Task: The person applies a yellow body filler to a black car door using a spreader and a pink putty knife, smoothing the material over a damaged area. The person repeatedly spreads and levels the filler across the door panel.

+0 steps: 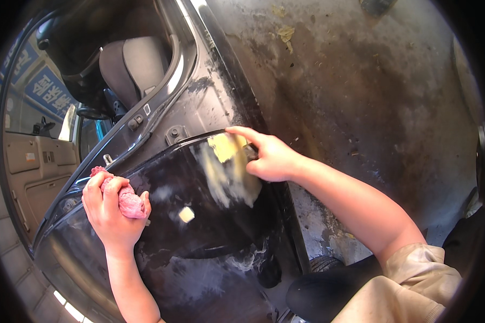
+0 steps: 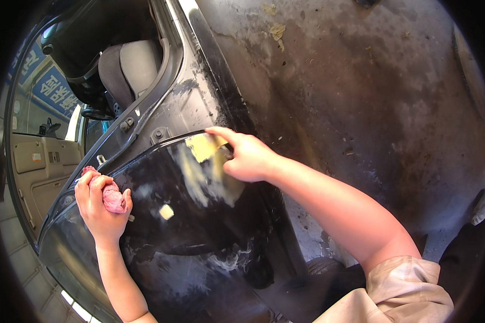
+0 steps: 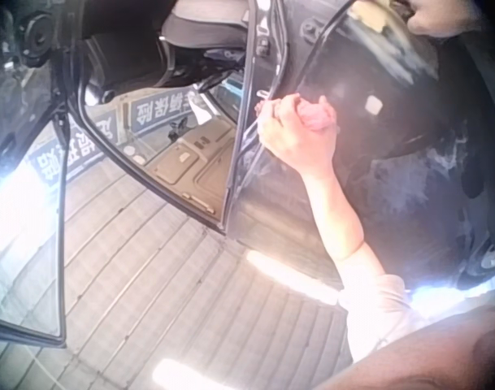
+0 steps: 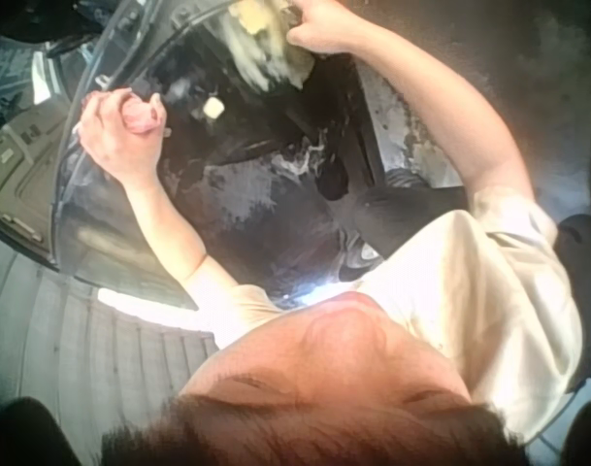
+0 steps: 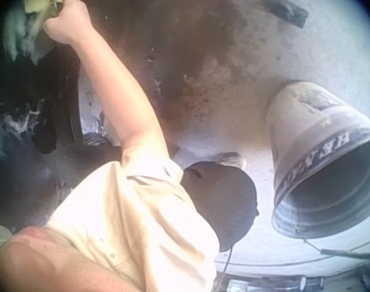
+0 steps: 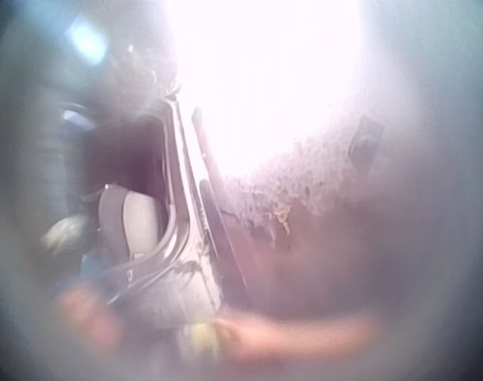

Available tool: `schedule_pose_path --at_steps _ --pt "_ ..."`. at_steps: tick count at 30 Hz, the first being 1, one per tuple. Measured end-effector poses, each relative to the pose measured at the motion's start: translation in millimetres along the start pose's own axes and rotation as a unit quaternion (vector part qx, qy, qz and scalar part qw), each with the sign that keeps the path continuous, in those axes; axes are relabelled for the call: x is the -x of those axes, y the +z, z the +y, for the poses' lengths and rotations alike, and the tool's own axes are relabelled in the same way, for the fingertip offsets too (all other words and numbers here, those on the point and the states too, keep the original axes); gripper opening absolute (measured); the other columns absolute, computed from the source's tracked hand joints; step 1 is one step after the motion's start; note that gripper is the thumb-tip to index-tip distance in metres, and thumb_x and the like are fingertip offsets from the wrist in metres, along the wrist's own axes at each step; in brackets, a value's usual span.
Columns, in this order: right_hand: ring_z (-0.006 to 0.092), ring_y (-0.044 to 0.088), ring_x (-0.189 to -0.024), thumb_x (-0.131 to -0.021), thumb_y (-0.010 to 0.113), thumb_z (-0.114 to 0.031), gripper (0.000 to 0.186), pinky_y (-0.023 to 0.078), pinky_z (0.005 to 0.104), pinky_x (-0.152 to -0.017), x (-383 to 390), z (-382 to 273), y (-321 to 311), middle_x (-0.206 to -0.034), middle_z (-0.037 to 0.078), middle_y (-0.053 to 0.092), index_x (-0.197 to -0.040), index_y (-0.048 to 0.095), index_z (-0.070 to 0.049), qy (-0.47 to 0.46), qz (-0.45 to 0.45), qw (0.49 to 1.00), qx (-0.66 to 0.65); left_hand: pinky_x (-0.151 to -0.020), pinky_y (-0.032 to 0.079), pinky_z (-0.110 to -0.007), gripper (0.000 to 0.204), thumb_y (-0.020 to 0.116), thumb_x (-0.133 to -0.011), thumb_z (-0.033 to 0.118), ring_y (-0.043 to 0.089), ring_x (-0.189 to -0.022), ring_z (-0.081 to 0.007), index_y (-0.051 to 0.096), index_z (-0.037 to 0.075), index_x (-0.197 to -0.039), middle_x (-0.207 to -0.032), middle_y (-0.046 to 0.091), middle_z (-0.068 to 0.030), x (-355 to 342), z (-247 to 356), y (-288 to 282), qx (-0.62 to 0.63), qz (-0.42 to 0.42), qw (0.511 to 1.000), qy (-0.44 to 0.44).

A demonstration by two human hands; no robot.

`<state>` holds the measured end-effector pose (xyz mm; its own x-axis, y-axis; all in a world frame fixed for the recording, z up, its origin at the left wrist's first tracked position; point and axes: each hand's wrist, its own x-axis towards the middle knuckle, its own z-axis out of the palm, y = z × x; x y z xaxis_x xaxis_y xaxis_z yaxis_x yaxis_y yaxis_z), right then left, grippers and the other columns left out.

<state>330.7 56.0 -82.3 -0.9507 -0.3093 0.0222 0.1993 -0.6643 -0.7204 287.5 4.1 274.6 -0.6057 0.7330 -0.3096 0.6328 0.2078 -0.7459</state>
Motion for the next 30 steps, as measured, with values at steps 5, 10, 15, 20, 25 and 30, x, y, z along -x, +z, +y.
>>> schedule_pose_path --at_steps 5,10,15,20,25,30 --pt "0.0446 0.071 -0.116 -0.078 0.063 -0.002 0.108 0.057 0.0486 -0.102 19 -3 20 -0.13 0.029 0.072 -0.177 0.026 -0.02 -0.031 -0.003 0.994 0.106 -0.098 0.049 -0.05 0.042 0.091 -0.073 0.024 0.061 -0.106 -0.0373 0.068 0.011 -0.106 -0.118 0.062 -0.0127 -1 1 1 0.004 -0.002 1.0 0.007" --pt "0.0437 0.07 -0.111 -0.083 0.064 -0.004 0.107 0.057 0.0506 -0.098 66 9 48 -0.114 0.025 0.069 -0.179 0.021 -0.027 -0.075 -0.037 0.984 0.154 -0.098 0.049 -0.05 0.043 0.092 -0.072 0.024 0.062 -0.107 -0.0371 0.068 0.011 -0.105 -0.119 0.063 -0.0124 -1 4 -1 0.005 0.001 1.0 0.004" --pt "0.0415 0.069 -0.105 -0.083 0.067 -0.005 0.109 0.058 0.0506 -0.094 73 2 54 -0.107 0.02 0.066 -0.178 0.02 -0.028 -0.047 -0.047 0.977 0.203 -0.098 0.049 -0.05 0.043 0.092 -0.072 0.024 0.062 -0.107 -0.037 0.068 0.011 -0.106 -0.119 0.063 -0.0123 -2 3 4 0.009 0.001 1.0 0.007" --pt "0.0437 0.069 -0.123 -0.08 0.066 -0.003 0.103 0.056 0.0491 -0.105 25 -24 29 -0.133 0.023 0.071 -0.175 0.03 -0.019 -0.076 0.015 0.98 0.184 -0.108 0.048 -0.053 0.046 0.092 -0.071 0.017 0.06 -0.119 -0.0399 0.067 0.01 -0.109 -0.12 0.064 -0.0143 4 3 1 0.013 -0.024 1.0 -0.015" --pt "0.0438 0.07 -0.104 -0.078 0.068 -0.001 0.109 0.057 0.0519 -0.093 52 -21 41 -0.109 0.022 0.069 -0.177 0.026 -0.02 -0.06 -0.04 0.971 0.229 -0.109 0.048 -0.053 0.048 0.092 -0.07 0.016 0.06 -0.119 -0.0399 0.067 0.01 -0.11 -0.119 0.065 -0.0138 2 5 -1 0.018 -0.024 0.999 -0.021" --pt "0.0396 0.069 -0.095 -0.077 0.068 -0.004 0.113 0.058 0.051 -0.087 102 5 73 -0.098 0.018 0.064 -0.178 0.023 -0.025 -0.056 -0.074 0.967 0.236 -0.11 0.047 -0.054 0.048 0.092 -0.07 0.017 0.06 -0.119 -0.0403 0.067 0.01 -0.111 -0.12 0.065 -0.0143 4 7 1 0.017 -0.03 0.999 -0.015"
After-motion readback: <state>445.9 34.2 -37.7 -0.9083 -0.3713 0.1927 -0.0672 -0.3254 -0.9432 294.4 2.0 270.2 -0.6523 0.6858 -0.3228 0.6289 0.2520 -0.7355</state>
